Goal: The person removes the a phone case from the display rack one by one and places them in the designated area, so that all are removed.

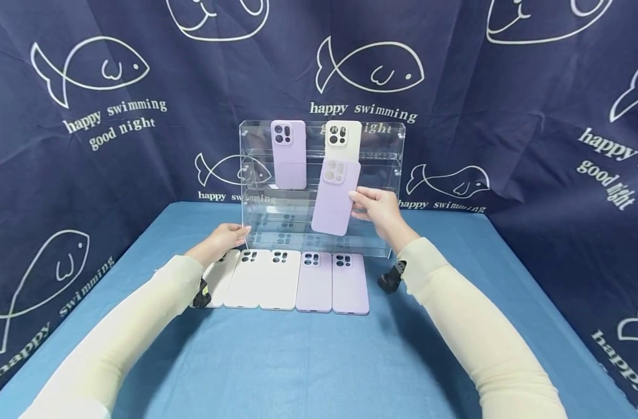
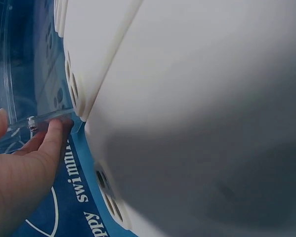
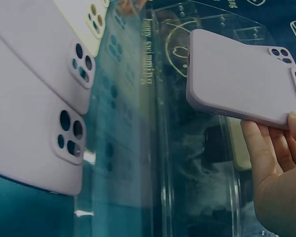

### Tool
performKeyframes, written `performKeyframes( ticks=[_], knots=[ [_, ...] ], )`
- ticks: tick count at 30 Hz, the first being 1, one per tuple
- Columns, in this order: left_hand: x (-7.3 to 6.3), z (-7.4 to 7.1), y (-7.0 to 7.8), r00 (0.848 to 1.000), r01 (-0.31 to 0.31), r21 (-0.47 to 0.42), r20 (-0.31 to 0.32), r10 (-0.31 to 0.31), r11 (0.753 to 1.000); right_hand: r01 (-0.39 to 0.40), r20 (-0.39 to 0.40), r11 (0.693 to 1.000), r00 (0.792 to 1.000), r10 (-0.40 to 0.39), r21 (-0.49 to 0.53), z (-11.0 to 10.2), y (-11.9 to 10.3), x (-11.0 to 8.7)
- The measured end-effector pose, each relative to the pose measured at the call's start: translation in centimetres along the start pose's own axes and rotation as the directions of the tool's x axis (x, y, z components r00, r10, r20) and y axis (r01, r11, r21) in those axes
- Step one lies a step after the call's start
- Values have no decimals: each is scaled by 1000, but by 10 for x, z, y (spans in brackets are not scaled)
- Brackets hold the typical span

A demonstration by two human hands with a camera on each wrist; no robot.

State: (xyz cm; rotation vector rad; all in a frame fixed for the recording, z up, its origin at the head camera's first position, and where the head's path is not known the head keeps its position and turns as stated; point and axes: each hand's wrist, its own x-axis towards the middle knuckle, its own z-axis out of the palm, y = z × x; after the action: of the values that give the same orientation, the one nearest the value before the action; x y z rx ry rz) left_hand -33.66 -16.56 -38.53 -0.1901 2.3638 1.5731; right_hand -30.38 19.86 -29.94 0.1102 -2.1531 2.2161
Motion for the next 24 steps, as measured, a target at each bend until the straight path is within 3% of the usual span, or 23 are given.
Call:
performKeyframes(
  ticks=[5,9,16,24],
  knots=[
    [5,1,-1,1000,-25,-36,-4,25,999,-3,31,1000,1000,4,-25,-2,5,-4],
    [6,1,-2,1000,-10,-52,-3,10,999,-2,73,998,997,7,-70,-5,10,-9],
    [7,2,-4,998,20,1,52,-20,1000,-44,71,991,996,54,-130,-23,21,-20],
    [4,-4,-1,996,25,-32,92,-22,999,-96,86,989,991,106,-115,-36,29,-24]
  ],
)
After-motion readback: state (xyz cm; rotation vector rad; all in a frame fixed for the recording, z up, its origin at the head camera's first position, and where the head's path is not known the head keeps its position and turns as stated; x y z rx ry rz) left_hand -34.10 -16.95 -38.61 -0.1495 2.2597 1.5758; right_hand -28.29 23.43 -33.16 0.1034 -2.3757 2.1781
